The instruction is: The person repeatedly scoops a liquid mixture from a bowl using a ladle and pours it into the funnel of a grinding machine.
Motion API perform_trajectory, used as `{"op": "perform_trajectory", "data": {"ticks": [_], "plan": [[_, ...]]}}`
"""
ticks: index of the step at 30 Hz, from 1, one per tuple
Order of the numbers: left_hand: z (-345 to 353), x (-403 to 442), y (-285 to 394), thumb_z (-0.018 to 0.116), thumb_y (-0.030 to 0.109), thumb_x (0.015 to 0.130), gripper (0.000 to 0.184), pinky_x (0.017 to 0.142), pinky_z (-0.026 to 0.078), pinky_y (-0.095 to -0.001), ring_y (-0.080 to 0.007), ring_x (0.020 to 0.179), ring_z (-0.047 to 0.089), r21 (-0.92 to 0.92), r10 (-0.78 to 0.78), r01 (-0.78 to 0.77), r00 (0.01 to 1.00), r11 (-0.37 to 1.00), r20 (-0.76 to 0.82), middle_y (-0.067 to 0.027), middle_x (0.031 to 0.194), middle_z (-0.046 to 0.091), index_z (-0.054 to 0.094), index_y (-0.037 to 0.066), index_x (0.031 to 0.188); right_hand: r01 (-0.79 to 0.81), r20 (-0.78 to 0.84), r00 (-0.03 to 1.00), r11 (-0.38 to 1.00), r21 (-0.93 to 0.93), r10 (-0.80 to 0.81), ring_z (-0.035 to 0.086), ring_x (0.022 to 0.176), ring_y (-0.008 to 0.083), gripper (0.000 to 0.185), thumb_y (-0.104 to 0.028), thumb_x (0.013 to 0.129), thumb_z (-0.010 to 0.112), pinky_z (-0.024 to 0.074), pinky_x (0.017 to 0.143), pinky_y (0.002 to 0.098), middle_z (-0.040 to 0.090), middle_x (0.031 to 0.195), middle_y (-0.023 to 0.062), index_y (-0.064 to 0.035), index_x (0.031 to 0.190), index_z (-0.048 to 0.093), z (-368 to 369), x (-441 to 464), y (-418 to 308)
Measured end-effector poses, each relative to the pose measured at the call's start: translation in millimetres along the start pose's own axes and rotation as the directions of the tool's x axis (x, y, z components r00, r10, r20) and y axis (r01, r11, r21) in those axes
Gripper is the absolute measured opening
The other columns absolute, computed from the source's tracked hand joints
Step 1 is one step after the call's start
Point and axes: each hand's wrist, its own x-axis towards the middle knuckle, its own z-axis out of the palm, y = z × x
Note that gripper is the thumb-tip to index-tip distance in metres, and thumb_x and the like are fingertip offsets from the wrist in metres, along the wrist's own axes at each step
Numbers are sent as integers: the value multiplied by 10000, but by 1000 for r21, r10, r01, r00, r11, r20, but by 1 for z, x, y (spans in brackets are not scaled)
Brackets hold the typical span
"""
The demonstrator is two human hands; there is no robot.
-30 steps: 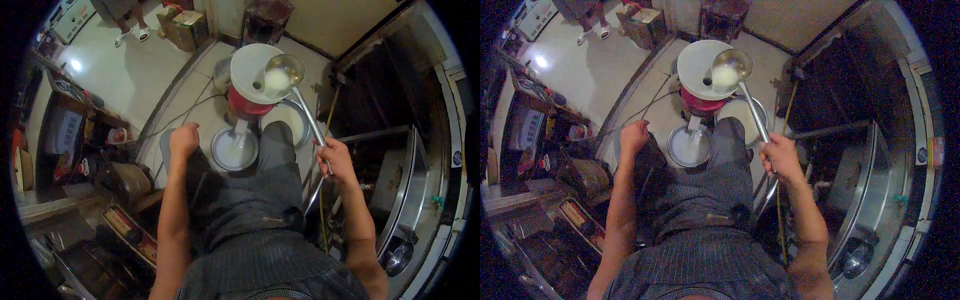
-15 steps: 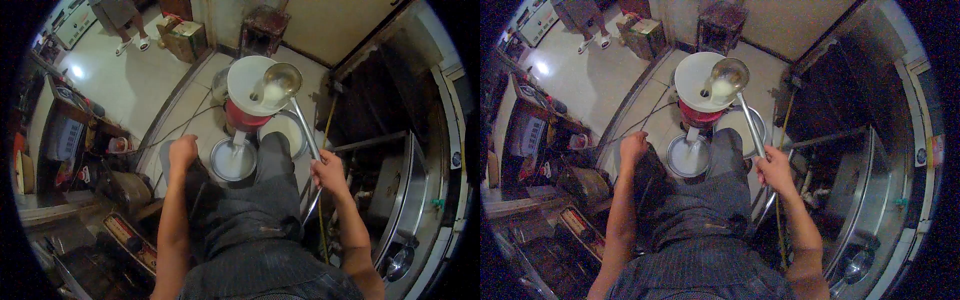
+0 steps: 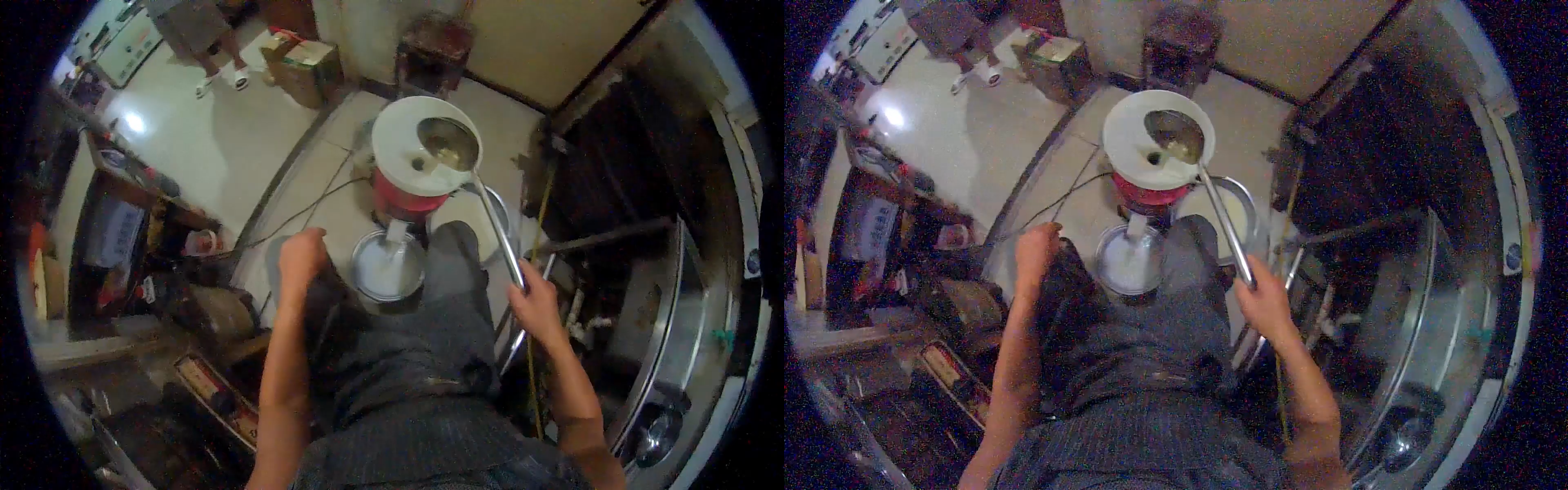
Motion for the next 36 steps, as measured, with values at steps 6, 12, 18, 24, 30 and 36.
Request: {"op": "perform_trajectory", "data": {"ticks": [6, 12, 18, 24, 30, 36], "plan": [[-16, -5, -1, 587, 125, 794, 204, 756, 517, -447, -351, 865, 650, 48, -1, -2, 998, 999, 60, -151, 919, 684, 697, 77, 960, 51, -185, 983, 949, 313, 8, 609, 589, 197, 387, -138, 858, 626, 485, 545, 327, 617, 738, 110, -6, 1218, 571, 22, -6, 44], [-6, -1, 6, 619, 115, 789, 185, 752, 510, -447, -357, 856, 644, 60, -2, -2, 998, 998, 56, -149, 907, 682, 695, 73, 953, -376, 2, 896, 756, 536, 445, 489, 456, 123, 209, -92, 886, 574, 394, 404, 275, 507, 640, 43, -10, 1078, 558, 73, 43, 146], [-15, 4, 17, 609, 117, 806, 177, 739, 509, -446, -359, 849, 644, 126, -11, -3, 995, 992, 104, -148, 898, 684, 700, 84, 954, -399, -313, 893, 890, -222, 323, 663, 691, 334, 197, -135, 836, 586, 525, 603, 453, 660, 788, 189, 1, 976, 564, 156, 94, 283], [-10, 4, 22, 601, 127, 813, 174, 725, 507, -444, -358, 845, 644, 175, -39, 12, 987, 984, 153, -145, 878, 679, 701, 98, 952, -599, -245, 798, 774, -208, 551, 674, 843, 382, 177, -130, 799, 563, 537, 737, 490, 676, 880, 226, -20, 921, 630, 209, 116, 333], [-12, 10, 32, 597, 136, 814, 170, 728, 509, -440, -359, 837, 648, 239, -17, -19, 989, 971, 148, -144, 884, 681, 700, 90, 941, -589, -157, 808, 792, -164, 568, 675, 871, 383, 290, -207, 789, 618, 548, 738, 480, 671, 951, 235, 5, 985, 637, 267, 150, 369], [-9, 9, 25, 612, 119, 788, 175, 731, 508, -436, -357, 831, 644, 215, -2, -27, 992, 976, 130, -139, 873, 675, 694, 89, 940, -428, -81, 900, 904, 26, 428, 661, 645, 349, 240, -233, 816, 609, 512, 533, 486, 669, 780, 221, -8, 748, 655, 277, 174, 374]]}}
